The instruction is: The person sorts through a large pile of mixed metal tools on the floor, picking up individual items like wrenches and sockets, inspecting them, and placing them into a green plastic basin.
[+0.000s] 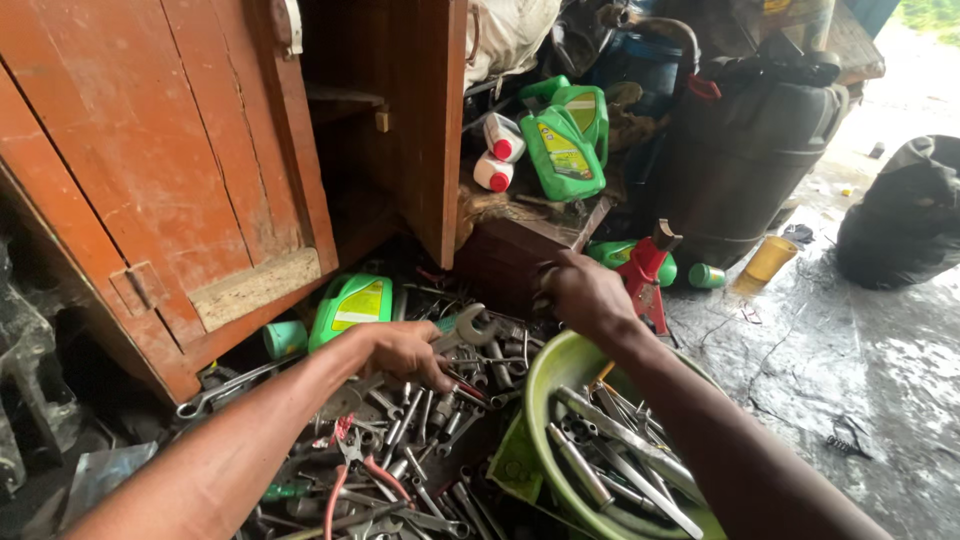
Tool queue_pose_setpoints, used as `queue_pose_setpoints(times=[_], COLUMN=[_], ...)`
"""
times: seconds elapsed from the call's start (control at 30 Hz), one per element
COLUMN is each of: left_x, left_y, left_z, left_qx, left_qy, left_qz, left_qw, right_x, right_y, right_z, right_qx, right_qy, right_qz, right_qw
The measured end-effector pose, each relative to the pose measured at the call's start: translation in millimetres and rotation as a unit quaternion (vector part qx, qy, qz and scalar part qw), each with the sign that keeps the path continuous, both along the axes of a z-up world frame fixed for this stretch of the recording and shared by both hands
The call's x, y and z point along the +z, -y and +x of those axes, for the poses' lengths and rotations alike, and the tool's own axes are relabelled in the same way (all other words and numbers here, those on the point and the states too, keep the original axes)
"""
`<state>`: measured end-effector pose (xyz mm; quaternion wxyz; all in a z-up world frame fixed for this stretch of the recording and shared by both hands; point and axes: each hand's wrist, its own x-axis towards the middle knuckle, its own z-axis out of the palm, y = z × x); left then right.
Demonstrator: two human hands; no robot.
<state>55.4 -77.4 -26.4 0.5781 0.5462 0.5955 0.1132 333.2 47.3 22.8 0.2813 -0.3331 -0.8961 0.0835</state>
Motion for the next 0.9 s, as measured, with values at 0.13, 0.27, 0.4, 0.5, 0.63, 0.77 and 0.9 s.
queue_pose_setpoints(times=[0.13,0.27,0.4,0.5,0.63,0.77,0.9], left_x=[-16,-27,-33,-27,-21,-21,-46], left_y=[-5,-18,-14,-7,-7,-23,-45], left_z=[8,21,37,37,23,3,7], left_qx=[0.057,0.071,0.054,0.05,-0.039,0.026,0.166], left_qy=[-0.168,-0.34,-0.44,-0.438,-0.509,-0.48,-0.255], left_qz=[0.19,0.304,0.344,0.366,0.38,0.387,0.269], left_qw=[0.966,0.887,0.828,0.82,0.771,0.787,0.914], right_x=[6,8,-11,-17,-34,-45,-76], right_y=[-14,11,44,34,-1,-48,-77], right_z=[-1,-36,-74,-67,-41,-10,36], right_qx=[-0.116,-0.053,-0.109,-0.019,0.195,0.213,0.274], right_qy=[-0.022,-0.051,-0.003,0.017,0.05,0.26,0.569], right_qz=[-0.221,-0.393,-0.31,-0.306,-0.419,-0.294,0.328], right_qw=[0.968,0.917,0.945,0.952,0.885,0.895,0.702])
